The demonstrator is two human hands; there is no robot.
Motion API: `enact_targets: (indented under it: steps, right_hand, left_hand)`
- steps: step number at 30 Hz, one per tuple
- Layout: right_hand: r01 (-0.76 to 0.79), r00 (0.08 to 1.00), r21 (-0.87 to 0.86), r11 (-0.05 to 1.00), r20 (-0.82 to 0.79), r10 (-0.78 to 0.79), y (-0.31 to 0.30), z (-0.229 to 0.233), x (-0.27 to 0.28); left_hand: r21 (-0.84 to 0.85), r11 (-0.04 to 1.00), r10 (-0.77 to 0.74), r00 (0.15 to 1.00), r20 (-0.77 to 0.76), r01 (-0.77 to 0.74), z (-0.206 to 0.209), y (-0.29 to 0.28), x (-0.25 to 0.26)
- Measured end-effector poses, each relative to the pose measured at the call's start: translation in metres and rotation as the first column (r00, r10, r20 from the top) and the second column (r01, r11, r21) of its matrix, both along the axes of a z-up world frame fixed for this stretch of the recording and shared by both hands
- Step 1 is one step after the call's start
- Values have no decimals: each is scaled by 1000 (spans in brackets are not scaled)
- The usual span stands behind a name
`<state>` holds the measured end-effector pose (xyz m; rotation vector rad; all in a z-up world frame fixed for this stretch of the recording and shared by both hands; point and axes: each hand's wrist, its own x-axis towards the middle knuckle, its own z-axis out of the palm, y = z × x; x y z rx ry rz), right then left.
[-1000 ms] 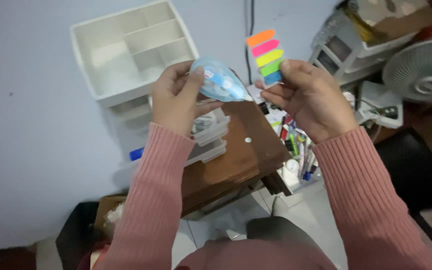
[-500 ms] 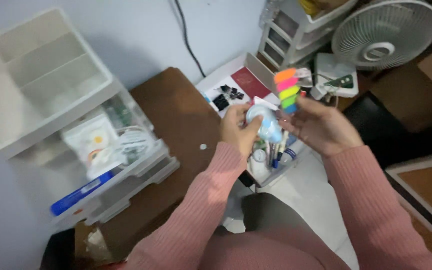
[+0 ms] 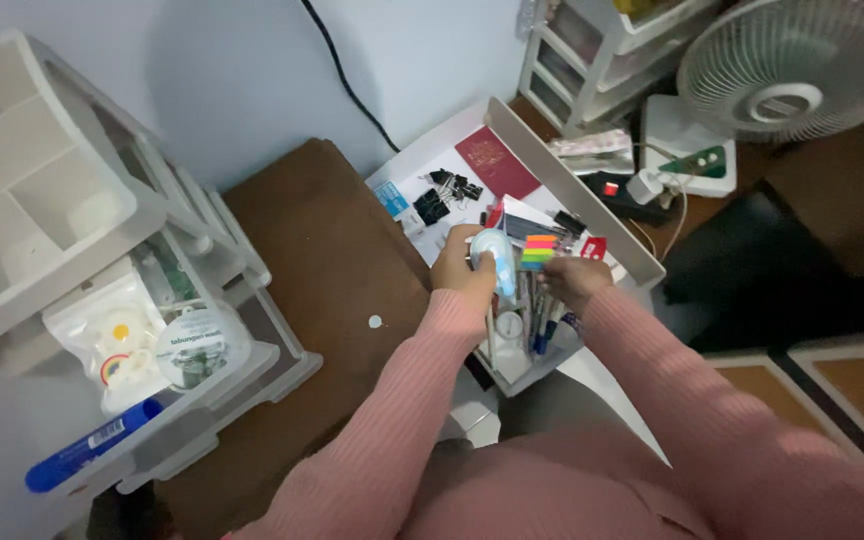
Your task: Organizing various stationery items and small office supplies into a pouch and a desk organizer.
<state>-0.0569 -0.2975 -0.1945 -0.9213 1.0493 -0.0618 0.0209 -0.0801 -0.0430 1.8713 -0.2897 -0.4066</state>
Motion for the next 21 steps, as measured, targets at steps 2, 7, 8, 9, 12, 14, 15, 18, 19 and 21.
enact_targets:
  steps: [2,7,8,9,12,14,15,18,19,21]
  right_hand:
    - [-42,999,-84,996,-5,42,2,5,17]
    - [-64,996,-151,986,-74,53,-23,-35,58]
    - [-45,998,-141,989,-49,39,-32,-48,65]
    - [-23,1000,-131,991,-23,20,-42,-60,70]
    - [-52,998,-175,983,27,57,-47,-43,81]
    - [-109,993,-191,975,17,115,-52,-41,84]
    - [-165,985,-208,964,6,170,-55,-40,85]
    - [-243,957,-365,898,-241,161,-33,6,76]
    - [-249,955,-366,897,-245,166,-28,17,71]
    - [-382,911,-515,767,-348,221,-15,39,61]
  left_hand:
    - [0,999,46,999,5,-46,-24,-10,9]
    - [40,967,256,956,-141,-253,-65,-38,22]
    - [11,950,307,926,-219,-313,-73,-43,24]
    - [-14,930,348,889,-296,-368,-81,-48,25]
    - [138,935,354,827,-436,-327,-64,-50,28]
    - [105,909,398,765,-507,-404,-79,-59,35]
    - [78,875,431,695,-575,-479,-87,-64,37]
    - [10,886,404,761,-508,-464,-98,-66,38]
    - [10,884,407,757,-511,-468,-90,-67,40]
    - [192,884,452,671,-588,-427,-73,-66,44]
